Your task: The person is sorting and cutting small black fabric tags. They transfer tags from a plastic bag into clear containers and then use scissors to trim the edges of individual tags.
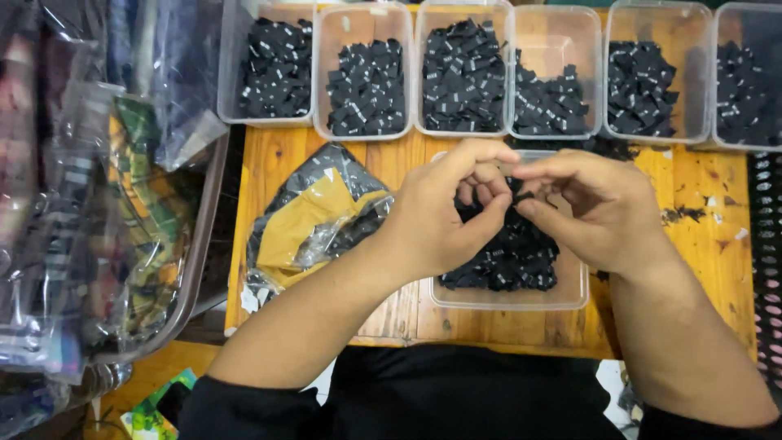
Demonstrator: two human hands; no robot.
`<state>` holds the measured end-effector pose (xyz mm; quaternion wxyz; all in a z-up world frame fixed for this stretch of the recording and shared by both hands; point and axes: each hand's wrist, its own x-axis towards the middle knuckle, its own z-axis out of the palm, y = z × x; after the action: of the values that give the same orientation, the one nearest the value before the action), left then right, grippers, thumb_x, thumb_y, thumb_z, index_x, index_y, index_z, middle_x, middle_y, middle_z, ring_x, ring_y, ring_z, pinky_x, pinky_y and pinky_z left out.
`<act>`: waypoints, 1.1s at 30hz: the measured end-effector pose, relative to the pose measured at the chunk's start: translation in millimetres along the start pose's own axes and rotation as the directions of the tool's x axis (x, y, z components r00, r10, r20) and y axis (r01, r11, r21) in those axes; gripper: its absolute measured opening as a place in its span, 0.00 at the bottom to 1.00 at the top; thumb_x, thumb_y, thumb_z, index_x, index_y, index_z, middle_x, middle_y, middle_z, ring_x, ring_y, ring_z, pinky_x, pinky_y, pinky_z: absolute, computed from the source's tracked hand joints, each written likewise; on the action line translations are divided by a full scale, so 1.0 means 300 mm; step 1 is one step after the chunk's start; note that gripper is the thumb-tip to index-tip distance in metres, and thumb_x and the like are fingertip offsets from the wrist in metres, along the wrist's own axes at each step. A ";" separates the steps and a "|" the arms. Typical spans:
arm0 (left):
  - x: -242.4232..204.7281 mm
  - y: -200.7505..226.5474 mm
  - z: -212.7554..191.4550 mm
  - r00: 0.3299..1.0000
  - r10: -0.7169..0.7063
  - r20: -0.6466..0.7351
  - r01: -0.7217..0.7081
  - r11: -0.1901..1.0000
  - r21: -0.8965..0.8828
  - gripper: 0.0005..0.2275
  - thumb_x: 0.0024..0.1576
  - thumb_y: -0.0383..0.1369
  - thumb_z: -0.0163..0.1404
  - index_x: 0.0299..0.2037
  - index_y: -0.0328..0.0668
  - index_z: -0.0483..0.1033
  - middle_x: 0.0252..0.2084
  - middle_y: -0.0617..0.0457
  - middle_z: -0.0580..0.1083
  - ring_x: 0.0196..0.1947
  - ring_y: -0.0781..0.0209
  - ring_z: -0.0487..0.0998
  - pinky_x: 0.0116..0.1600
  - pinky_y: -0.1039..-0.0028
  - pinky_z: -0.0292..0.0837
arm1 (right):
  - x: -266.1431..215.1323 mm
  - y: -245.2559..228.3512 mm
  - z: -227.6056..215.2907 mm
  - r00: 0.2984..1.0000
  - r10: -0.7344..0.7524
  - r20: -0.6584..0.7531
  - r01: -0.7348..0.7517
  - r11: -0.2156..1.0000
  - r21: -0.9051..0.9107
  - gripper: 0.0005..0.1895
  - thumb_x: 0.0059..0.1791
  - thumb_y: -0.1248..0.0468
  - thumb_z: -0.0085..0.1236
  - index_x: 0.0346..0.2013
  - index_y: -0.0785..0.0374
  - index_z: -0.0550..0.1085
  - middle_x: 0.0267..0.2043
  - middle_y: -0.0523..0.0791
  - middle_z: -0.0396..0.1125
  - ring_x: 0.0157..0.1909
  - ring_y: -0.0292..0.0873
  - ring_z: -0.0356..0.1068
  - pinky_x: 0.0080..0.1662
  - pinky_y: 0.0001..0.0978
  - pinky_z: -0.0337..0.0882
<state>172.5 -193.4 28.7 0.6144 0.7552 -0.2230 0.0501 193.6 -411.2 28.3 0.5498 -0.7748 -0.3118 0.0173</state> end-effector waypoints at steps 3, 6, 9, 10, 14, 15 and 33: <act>0.001 0.012 -0.004 0.999 -0.028 -0.029 0.025 0.996 -0.086 0.12 0.61 0.24 0.52 0.54 0.45 0.71 0.35 0.59 0.77 0.31 0.72 0.73 0.40 0.81 0.70 | -0.006 0.010 -0.005 1.000 0.002 -0.011 -0.001 0.996 0.093 0.19 0.48 0.76 0.63 0.54 0.69 0.73 0.49 0.51 0.73 0.45 0.40 0.75 0.51 0.25 0.78; 0.006 0.028 -0.015 0.999 -0.034 -0.028 0.031 0.992 -0.125 0.11 0.61 0.24 0.51 0.53 0.42 0.71 0.35 0.57 0.76 0.30 0.70 0.75 0.40 0.80 0.74 | 0.001 0.014 -0.019 1.000 -0.022 0.005 0.021 0.996 0.083 0.19 0.48 0.75 0.63 0.54 0.67 0.74 0.42 0.49 0.73 0.40 0.39 0.75 0.46 0.25 0.78; 0.006 0.026 -0.015 1.000 -0.007 -0.019 0.003 0.985 -0.175 0.12 0.60 0.21 0.52 0.53 0.39 0.70 0.36 0.53 0.76 0.33 0.67 0.78 0.43 0.79 0.78 | -0.002 0.020 -0.029 1.000 -0.005 0.019 0.002 0.990 0.138 0.18 0.48 0.75 0.61 0.53 0.68 0.74 0.42 0.52 0.73 0.40 0.43 0.77 0.45 0.28 0.79; 0.006 0.026 -0.015 1.000 -0.003 -0.016 0.000 0.984 -0.177 0.12 0.60 0.21 0.52 0.53 0.39 0.70 0.36 0.53 0.76 0.33 0.67 0.78 0.43 0.79 0.78 | -0.003 0.024 -0.027 1.000 -0.005 0.016 0.003 0.991 0.134 0.18 0.48 0.75 0.61 0.53 0.68 0.74 0.42 0.52 0.73 0.40 0.43 0.77 0.45 0.28 0.79; 0.008 0.032 -0.011 0.999 -0.039 -0.005 0.038 0.982 -0.185 0.12 0.58 0.20 0.53 0.51 0.39 0.72 0.37 0.50 0.76 0.33 0.66 0.77 0.43 0.79 0.79 | 0.001 0.021 -0.021 1.000 -0.008 -0.019 0.009 0.998 0.061 0.17 0.47 0.73 0.63 0.51 0.67 0.75 0.41 0.49 0.74 0.39 0.39 0.75 0.44 0.25 0.78; 0.010 0.032 -0.011 0.999 -0.048 -0.003 0.046 0.979 -0.198 0.12 0.58 0.20 0.53 0.50 0.38 0.73 0.37 0.49 0.75 0.33 0.65 0.77 0.43 0.79 0.79 | 0.005 0.018 -0.020 0.999 -0.003 -0.034 0.003 1.000 -0.001 0.16 0.47 0.72 0.65 0.49 0.66 0.76 0.39 0.48 0.75 0.37 0.37 0.75 0.42 0.23 0.77; 0.045 0.046 -0.006 1.000 0.019 -0.006 -0.018 0.995 0.096 0.03 0.59 0.26 0.54 0.39 0.39 0.80 0.32 0.55 0.75 0.31 0.65 0.74 0.41 0.77 0.72 | -0.116 0.047 -0.272 0.545 0.809 -0.219 -0.673 0.267 -0.689 0.12 0.48 0.51 0.64 0.28 0.50 0.71 0.28 0.37 0.71 0.33 0.40 0.69 0.40 0.34 0.64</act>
<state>179.3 -197.4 46.3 0.5778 0.7814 -0.2252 0.0691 202.2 -500.0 37.4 0.1022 -0.9681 0.0611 0.2205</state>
